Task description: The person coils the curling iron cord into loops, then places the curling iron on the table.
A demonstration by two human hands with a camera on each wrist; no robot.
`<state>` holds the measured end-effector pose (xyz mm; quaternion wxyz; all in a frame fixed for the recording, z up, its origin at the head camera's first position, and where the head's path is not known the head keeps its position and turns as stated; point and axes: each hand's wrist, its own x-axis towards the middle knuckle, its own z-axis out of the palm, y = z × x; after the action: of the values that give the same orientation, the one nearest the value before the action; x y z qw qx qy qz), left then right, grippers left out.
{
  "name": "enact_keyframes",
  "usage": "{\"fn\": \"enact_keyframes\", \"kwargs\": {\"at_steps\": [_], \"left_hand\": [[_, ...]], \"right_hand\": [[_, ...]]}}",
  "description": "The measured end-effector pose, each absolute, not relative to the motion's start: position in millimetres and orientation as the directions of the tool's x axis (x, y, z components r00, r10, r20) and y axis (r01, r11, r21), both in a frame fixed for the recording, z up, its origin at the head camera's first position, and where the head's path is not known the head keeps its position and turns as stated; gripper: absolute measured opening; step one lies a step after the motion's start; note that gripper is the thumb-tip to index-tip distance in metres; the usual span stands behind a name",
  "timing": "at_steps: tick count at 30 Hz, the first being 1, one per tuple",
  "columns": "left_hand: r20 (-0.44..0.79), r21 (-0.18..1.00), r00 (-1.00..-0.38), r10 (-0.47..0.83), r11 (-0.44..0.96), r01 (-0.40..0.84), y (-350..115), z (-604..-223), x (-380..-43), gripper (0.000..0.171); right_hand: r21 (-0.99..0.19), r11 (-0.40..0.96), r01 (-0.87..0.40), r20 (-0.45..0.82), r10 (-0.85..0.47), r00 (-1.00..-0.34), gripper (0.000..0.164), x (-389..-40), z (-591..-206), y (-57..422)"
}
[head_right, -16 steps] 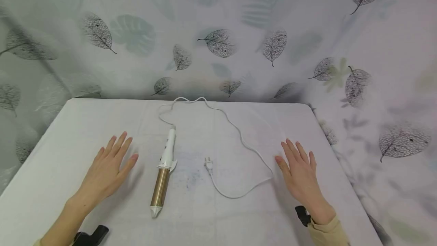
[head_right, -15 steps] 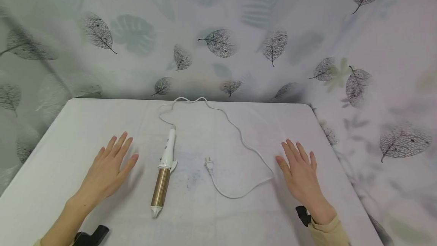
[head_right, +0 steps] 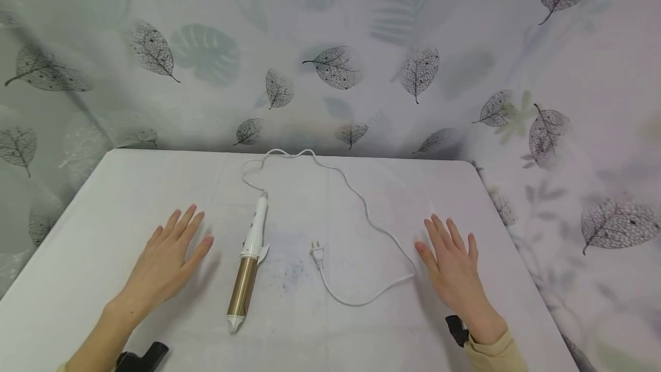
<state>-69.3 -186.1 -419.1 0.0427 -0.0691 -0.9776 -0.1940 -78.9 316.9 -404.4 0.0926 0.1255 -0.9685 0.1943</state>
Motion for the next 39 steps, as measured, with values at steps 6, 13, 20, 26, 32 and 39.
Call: {"fn": "enact_keyframes", "kwargs": {"at_steps": [6,13,20,26,32,39], "left_hand": [[0.105,0.387,-0.987,0.119,0.91,0.151,-178.7,-415.9,-70.7,0.067],[0.016,0.495,-0.997,0.078,0.866,0.076,-158.0,-410.9,-72.9,0.063],[-0.123,0.476,-0.988,0.09,0.879,0.021,-135.1,-409.2,-85.2,0.067],[-0.192,0.484,-0.976,0.106,0.875,0.0,-117.7,-410.9,-96.4,0.071],[-0.239,0.495,-0.967,0.088,0.868,-0.043,-103.6,-414.1,-100.3,0.058],[-0.231,0.519,-0.97,0.082,0.853,-0.052,-98.8,-421.7,-98.3,0.055]], "right_hand": [[-0.342,0.893,-0.293,0.226,-0.224,-0.948,0.054,-81.1,-404.8,314.2],[-0.355,0.887,-0.295,0.188,-0.241,-0.952,0.056,-83.1,-401.4,301.7],[-0.361,0.873,-0.328,0.179,-0.28,-0.943,0.054,-92.0,-390.0,275.7],[-0.37,0.863,-0.343,0.167,-0.302,-0.939,0.053,-97.8,-386.8,254.8],[-0.384,0.844,-0.374,0.164,-0.336,-0.928,0.052,-100.2,-386.2,236.6],[-0.385,0.84,-0.382,0.125,-0.363,-0.923,0.05,-101.1,-382.4,217.1]]}}
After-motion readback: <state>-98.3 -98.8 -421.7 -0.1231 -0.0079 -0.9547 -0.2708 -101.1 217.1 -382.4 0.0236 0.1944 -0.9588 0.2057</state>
